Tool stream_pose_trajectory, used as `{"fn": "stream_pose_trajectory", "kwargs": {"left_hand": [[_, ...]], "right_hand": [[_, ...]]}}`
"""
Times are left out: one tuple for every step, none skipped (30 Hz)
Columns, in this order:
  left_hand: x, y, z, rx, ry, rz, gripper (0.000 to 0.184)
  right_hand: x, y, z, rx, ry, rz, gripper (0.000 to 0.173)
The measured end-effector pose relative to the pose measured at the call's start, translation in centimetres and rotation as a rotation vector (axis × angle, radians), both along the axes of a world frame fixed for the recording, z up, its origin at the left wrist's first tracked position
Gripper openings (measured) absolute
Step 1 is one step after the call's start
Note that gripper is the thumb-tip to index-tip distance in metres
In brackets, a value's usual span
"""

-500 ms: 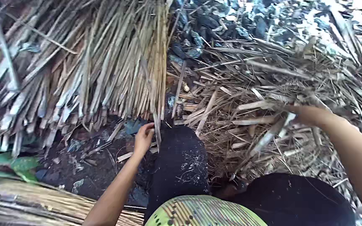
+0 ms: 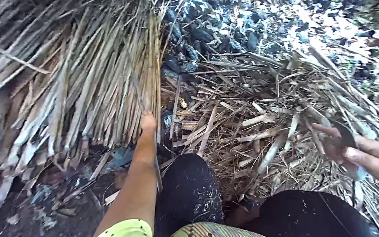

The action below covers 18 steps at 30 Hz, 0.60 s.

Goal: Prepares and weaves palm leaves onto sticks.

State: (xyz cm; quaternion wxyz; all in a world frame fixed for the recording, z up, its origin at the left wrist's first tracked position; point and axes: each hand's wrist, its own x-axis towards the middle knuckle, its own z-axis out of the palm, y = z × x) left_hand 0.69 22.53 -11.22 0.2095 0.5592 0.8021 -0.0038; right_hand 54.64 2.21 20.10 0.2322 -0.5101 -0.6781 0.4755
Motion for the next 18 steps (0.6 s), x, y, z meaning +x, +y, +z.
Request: {"fn": "stream_pose_trajectory", "kwargs": {"left_hand": [[-0.2, 0.0, -0.5, -0.001, 0.019, -0.003, 0.062], [-0.4, 0.0, -0.7, 0.001, 0.023, 0.011, 0.059], [-0.5, 0.0, -0.6, 0.004, -0.004, 0.055, 0.057], [-0.7, -0.1, 0.1, 0.004, -0.056, 0.124, 0.057], [-0.9, -0.3, 1.0, 0.031, -0.143, 0.21, 0.055], [-1.3, -0.7, 1.8, 0.098, -0.255, 0.3, 0.05], [-1.7, -1.4, 2.2, 0.163, -0.354, 0.363, 0.045], [-2.1, -2.4, 2.7, 0.195, -0.445, 0.403, 0.043], [-2.3, -3.9, 3.3, 0.219, -0.537, 0.429, 0.044], [-2.4, -5.7, 3.8, 0.247, -0.614, 0.443, 0.044], [-2.3, -7.8, 4.6, 0.281, -0.681, 0.45, 0.043], [-2.1, -10.0, 5.6, 0.326, -0.74, 0.446, 0.041], [-1.8, -12.3, 6.9, 0.367, -0.792, 0.435, 0.039], [-1.4, -14.5, 8.3, 0.408, -0.831, 0.416, 0.036], [-1.1, -16.6, 9.8, 0.443, -0.851, 0.391, 0.036], [-0.7, -18.4, 11.2, 0.463, -0.884, 0.366, 0.038], [-0.3, -19.7, 12.5, 0.461, -0.933, 0.335, 0.043], [0.1, -20.5, 13.7, 0.439, -0.974, 0.293, 0.049]], "right_hand": [[-0.9, -0.4, -0.4, 0.023, -0.006, -0.012, 0.059], [-1.8, -0.6, -0.8, 0.026, -0.022, -0.023, 0.058], [-2.7, -0.6, -1.3, 0.025, -0.042, -0.024, 0.057], [-3.5, -0.5, -1.8, 0.024, -0.067, -0.02, 0.058], [-4.0, -0.2, -2.3, 0.027, -0.086, -0.02, 0.059], [-4.6, 0.0, -2.9, 0.03, -0.097, -0.025, 0.06], [-5.1, 0.3, -3.4, 0.031, -0.102, -0.033, 0.059], [-5.7, 0.6, -3.8, 0.026, -0.105, -0.039, 0.059], [-6.3, 0.7, -4.0, 0.024, -0.109, -0.039, 0.057], [-7.0, 0.8, -4.2, 0.023, -0.124, -0.03, 0.057], [-7.6, 0.8, -4.2, 0.013, -0.15, -0.017, 0.057], [-8.1, 0.7, -4.1, 0.002, -0.183, 0.001, 0.059], [-8.5, 0.7, -3.9, -0.012, -0.212, 0.022, 0.062], [-9.0, 0.5, -3.7, -0.024, -0.23, 0.043, 0.063], [-9.4, 0.4, -3.5, -0.028, -0.239, 0.06, 0.064], [-9.8, 0.2, -3.3, -0.025, -0.235, 0.077, 0.062], [-10.1, 0.1, -3.2, -0.015, -0.223, 0.096, 0.059], [-10.5, 0.0, -3.1, -0.011, -0.208, 0.11, 0.057]]}}
